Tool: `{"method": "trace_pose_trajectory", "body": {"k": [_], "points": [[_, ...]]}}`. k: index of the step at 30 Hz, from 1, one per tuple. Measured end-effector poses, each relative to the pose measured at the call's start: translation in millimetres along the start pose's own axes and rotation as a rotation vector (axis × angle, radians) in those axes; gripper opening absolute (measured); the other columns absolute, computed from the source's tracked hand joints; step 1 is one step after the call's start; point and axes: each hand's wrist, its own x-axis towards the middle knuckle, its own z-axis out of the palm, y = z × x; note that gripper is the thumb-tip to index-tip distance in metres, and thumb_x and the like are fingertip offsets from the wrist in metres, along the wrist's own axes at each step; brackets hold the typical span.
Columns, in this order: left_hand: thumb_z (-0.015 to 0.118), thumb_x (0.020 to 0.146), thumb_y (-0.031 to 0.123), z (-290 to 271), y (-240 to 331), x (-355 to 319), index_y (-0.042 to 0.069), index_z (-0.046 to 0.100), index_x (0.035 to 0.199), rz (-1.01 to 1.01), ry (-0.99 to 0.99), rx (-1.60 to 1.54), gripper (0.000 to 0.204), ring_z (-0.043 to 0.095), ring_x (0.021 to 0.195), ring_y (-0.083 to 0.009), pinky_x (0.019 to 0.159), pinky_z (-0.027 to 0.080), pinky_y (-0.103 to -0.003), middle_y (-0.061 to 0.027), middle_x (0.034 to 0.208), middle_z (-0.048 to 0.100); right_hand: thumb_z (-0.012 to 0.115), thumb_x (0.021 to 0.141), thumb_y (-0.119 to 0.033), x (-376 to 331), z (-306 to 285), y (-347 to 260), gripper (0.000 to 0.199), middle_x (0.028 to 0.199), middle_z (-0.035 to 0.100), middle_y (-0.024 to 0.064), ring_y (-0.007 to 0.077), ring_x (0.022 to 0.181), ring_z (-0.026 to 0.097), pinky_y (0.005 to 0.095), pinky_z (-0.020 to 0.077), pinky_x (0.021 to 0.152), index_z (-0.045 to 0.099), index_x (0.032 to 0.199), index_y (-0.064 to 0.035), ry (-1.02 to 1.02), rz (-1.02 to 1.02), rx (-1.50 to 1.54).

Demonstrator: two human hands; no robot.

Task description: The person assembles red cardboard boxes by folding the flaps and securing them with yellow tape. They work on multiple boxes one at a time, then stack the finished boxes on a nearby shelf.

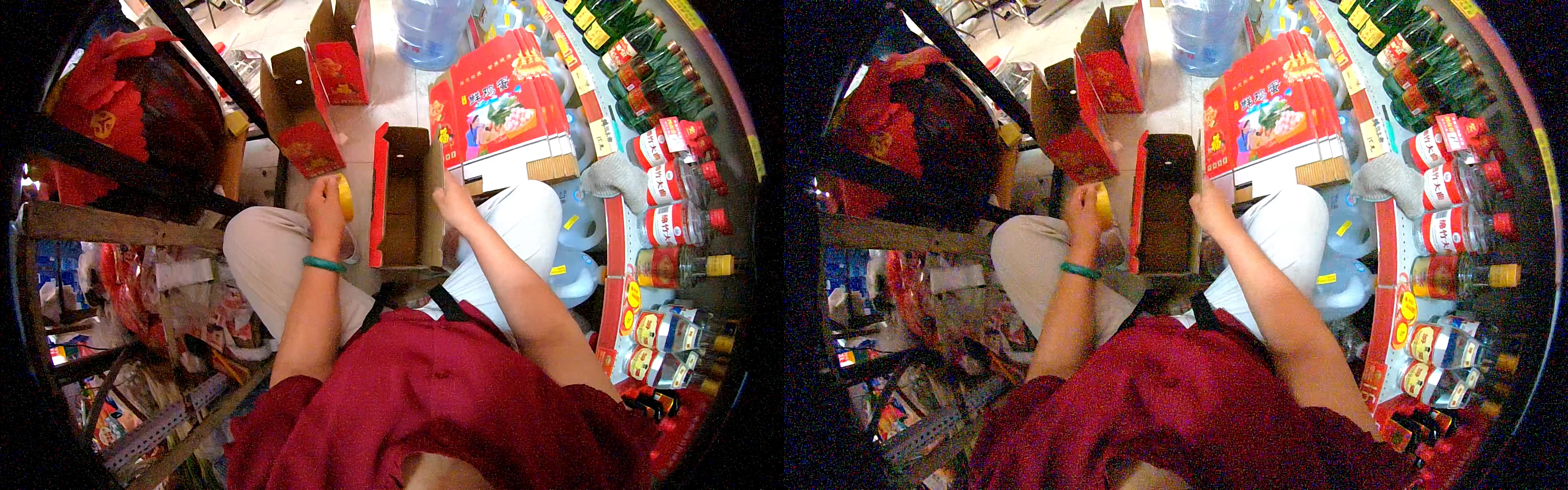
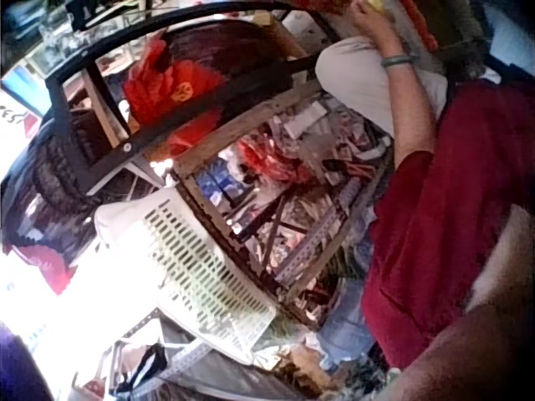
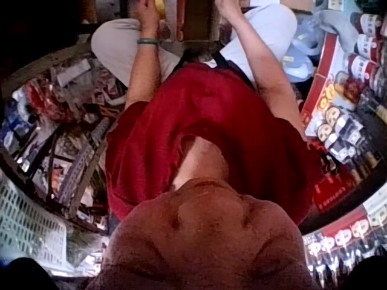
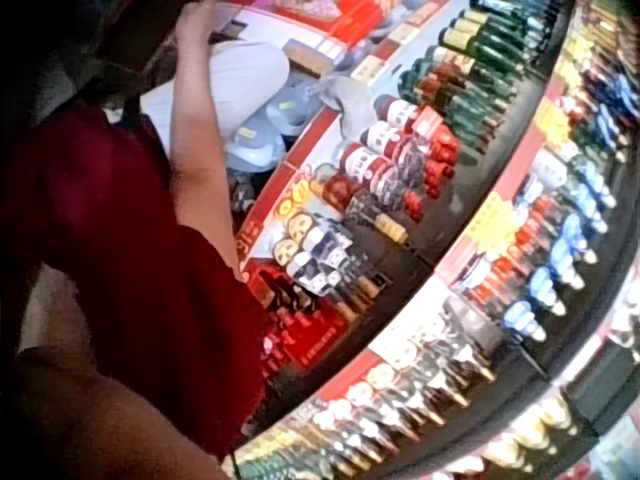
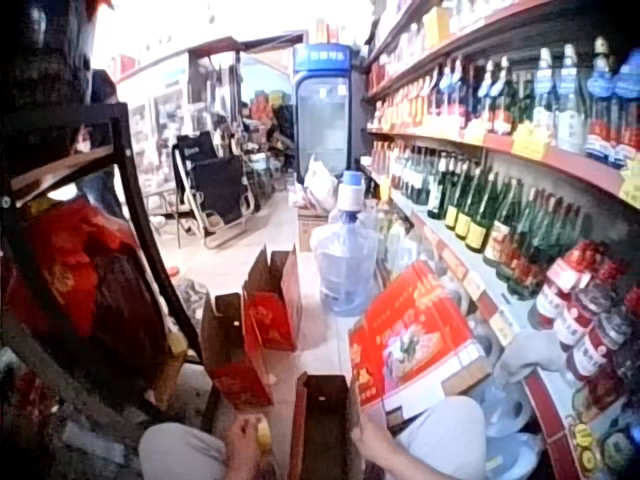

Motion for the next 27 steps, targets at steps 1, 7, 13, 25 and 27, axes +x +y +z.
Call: {"method": "trace_pose_trajectory", "body": {"k": [1,7,13,25,27], "points": [[0.051,0.09,0.021,-2,0,0,0.002,0.062,0.092,0.022,0.01,0.036,0.023,0.059,0.077,-0.0215,0.073,0.045,-0.033,-0.0123,0.082,0.063,0.049,0.079,-0.006,-3,-3,-17,0.056,0.114,0.051,0.0269,0.04,0.106,0.05,0.042,0.0401,0.092,0.031,0.132,-0.0001,-0.012,0.08,-0.021],[0.051,0.089,0.024,0,-9,-4,0.003,0.062,0.091,-0.03,0.004,-0.063,0.024,0.059,0.075,-0.0205,0.071,0.046,-0.033,-0.0121,0.082,0.063,0.056,0.078,-0.01,-8,-6,-58,0.053,0.135,0.038,0.017,0.0344,0.124,0.036,0.0406,0.0306,0.104,0.04,0.128,-0.0022,0.23,-0.365,-0.701],[0.051,0.089,0.025,0,-1,-4,0.004,0.062,0.09,-0.083,0.028,-0.029,0.024,0.058,0.075,-0.017,0.071,0.045,-0.032,-0.0087,0.08,0.063,0.053,0.081,-0.016,-14,17,-80,0.036,0.126,0.049,0.0154,0.031,0.12,0.042,0.0388,0.0384,0.097,0.053,0.113,0.0003,-0.01,-0.454,-0.51],[0.053,0.09,0.021,-35,69,-12,0.004,0.062,0.09,0.03,-0.132,-0.177,0.019,0.054,0.079,-0.0109,0.073,0.044,-0.026,-0.0013,0.083,0.061,0.064,0.079,-0.012,-18,7,-146,0.025,0.089,0.06,0.0146,0.0268,0.084,0.06,0.0322,0.0478,0.072,0.059,0.102,-0.0025,0.068,-0.446,0.18],[0.052,0.09,0.017,-40,71,-21,0.003,0.062,0.091,-0.014,-0.222,-0.203,0.017,0.055,0.078,-0.0111,0.072,0.044,-0.026,-0.0031,0.084,0.062,0.065,0.078,-0.012,-20,7,-154,0.023,0.088,0.06,0.0138,0.0273,0.083,0.06,0.033,0.0481,0.072,0.061,0.098,-0.0028,0.105,-0.495,0.186]]}}
